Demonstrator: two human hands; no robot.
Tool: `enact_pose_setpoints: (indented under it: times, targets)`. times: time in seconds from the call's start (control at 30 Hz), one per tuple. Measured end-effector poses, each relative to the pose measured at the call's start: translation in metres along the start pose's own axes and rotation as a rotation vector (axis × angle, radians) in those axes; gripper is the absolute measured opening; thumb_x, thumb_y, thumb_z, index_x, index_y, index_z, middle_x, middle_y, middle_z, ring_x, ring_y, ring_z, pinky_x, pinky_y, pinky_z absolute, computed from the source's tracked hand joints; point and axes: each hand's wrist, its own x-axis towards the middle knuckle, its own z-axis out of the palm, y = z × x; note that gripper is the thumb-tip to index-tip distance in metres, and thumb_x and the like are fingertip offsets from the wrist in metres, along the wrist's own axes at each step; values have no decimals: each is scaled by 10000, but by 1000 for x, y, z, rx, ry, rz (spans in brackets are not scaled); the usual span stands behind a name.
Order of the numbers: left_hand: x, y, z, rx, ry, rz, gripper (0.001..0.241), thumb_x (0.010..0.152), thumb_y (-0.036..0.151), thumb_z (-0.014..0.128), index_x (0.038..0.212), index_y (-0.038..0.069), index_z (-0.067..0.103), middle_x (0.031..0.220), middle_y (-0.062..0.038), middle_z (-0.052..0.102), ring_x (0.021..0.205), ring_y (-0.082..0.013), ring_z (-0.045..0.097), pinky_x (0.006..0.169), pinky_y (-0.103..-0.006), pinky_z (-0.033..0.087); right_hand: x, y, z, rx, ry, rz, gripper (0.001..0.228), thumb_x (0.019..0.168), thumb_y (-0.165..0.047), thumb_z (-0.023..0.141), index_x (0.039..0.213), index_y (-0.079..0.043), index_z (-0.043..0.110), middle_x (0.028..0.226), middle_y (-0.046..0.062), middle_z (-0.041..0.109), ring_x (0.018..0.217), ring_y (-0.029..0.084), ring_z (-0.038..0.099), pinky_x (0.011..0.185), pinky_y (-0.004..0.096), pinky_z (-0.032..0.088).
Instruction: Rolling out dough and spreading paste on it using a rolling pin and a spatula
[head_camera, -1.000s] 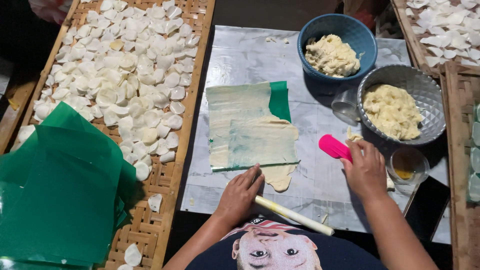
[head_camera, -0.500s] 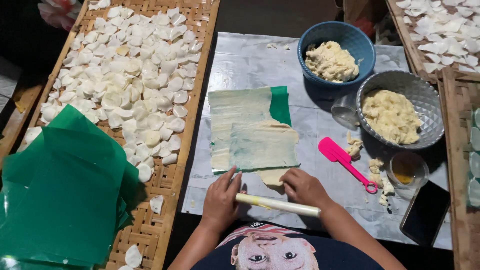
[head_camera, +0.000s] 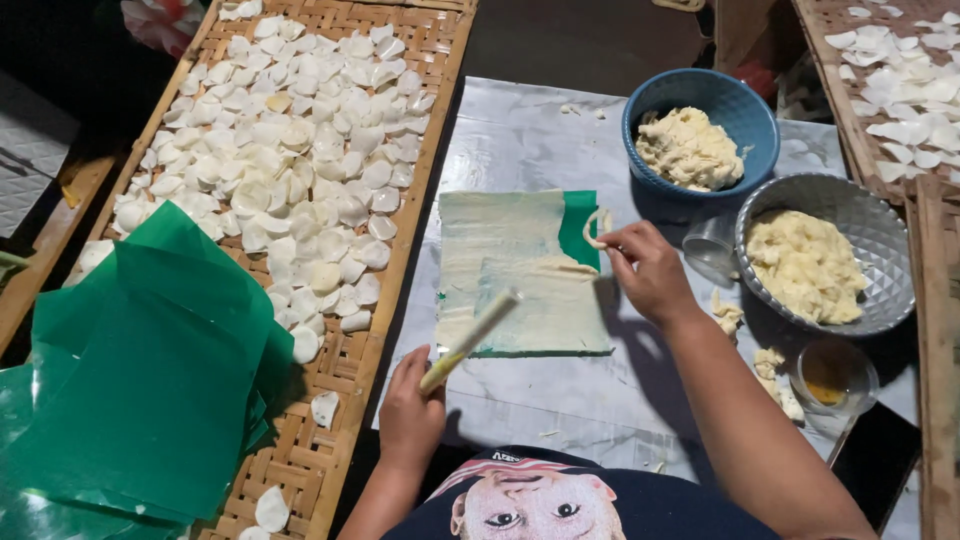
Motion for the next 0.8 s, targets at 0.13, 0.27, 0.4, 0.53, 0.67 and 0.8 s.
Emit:
enact_pose_setpoints:
  times: [0.13,0.27,0.4,0.53,0.67,0.8]
  targets:
    - [13,-6,3,-87,-6,-140,462,903,181,680,1334,21,636,1297,-136,680,1085,-304,714,913,-402,579,-1,25,48,-324,27,-154,142,893,-42,718,1031,-76,715,1020,54,641,816,270,645,758,384,523]
    - [28,-17,9,-145,61,-189,353,870,161,700,1189,11,691,1094,-197,717,881,-365,713,778,-424,571,23,29,46,-374,-208,59,96,866,-185,699,960,-160,698,920,31,706,822,306,662,733,420,514]
    - [31,-24,15,-7,-50,-287,310,890,252,681,1150,92,732,1002,-166,713,853,-384,690,769,-466,546,58,62,41,-181,-38,231,223,935,-130,594,1063,-55,760,1029,131,708,886,338,661,830,425,518]
    - [45,1,4,38,-169,-377,342,896,283,635,1224,210,700,979,-140,742,866,-395,697,734,-490,539,72,163,88,-250,-29,345,503,939,-163,635,1399,27,563,1178,247,593,1015,409,605,901,459,491]
    - [56,-23,30,-90,-208,-493,299,886,360,670,1110,186,765,913,-105,761,867,-349,718,741,-460,554,76,169,94,-168,-105,383,245,966,-252,655,1157,-104,695,1113,153,652,1037,347,633,894,457,516]
    - [66,-36,35,-151,-180,-586,433,882,403,733,1178,88,763,915,-214,776,926,-410,754,726,-513,596,64,143,73,42,-176,456,155,1064,-303,582,1168,-206,644,949,129,756,992,340,715,868,487,541]
